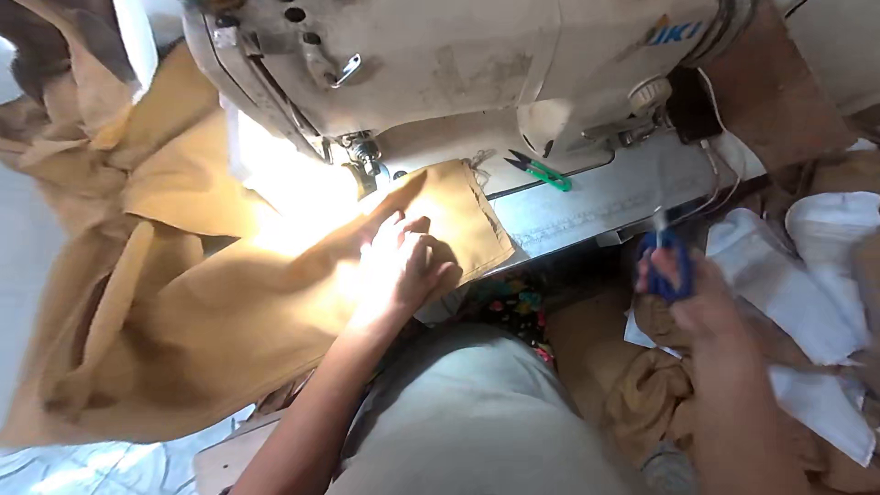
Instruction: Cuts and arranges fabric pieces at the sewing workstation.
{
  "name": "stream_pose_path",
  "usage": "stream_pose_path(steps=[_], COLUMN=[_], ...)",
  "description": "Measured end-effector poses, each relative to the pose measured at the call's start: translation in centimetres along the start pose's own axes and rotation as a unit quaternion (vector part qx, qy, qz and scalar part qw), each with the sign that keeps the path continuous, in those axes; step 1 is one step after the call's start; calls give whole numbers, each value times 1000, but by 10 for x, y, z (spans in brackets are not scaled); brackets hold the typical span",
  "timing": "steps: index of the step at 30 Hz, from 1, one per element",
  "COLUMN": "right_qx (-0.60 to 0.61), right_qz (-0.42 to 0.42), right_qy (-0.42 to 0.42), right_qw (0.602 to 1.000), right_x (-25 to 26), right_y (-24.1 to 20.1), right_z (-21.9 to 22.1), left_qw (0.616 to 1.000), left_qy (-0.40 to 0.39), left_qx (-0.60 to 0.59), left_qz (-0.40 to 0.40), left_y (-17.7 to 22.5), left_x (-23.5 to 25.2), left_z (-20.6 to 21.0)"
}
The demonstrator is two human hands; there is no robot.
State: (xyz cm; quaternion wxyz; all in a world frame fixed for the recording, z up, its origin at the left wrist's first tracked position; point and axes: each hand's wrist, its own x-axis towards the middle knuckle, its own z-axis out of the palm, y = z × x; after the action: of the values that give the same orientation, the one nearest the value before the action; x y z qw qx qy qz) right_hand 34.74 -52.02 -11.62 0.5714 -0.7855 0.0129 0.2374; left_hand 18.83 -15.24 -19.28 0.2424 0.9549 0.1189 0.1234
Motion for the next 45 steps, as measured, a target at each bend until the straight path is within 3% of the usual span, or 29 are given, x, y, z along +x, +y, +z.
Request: stream_pose_path(steps=[2,5,7,13,23,32,38,45], right_qx=[20,-92,-153,-261,-310,-264,-189,-235], right_qz=[54,117,107,70,77,106,171,115], right_qy=[-129,-307,-353,-336,-309,-266,-327,-339], right_qw=[990,940,917,902,896,921,910,904], right_x=[-23,-39,-41,-24,-20,-35,-34,-20], right_y=[19,28,26,17,13,14,9,15], right_z=[28,62,80,104,111,105,102,112], left_qw=[1000,1000,1000,1000,1000,1000,1000,1000], left_qy=[-1,0,-5,-7,-7,1,-9,-16], left_qx=[-1,0,2,4,12,14,5,10], left_qz=[2,1,0,-5,5,6,13,14], left_y=[1,2,2,0,-1,1,2,4], left_x=[1,0,-1,-3,-3,-3,-7,-17], left_z=[0,0,-1,1,0,0,0,1])
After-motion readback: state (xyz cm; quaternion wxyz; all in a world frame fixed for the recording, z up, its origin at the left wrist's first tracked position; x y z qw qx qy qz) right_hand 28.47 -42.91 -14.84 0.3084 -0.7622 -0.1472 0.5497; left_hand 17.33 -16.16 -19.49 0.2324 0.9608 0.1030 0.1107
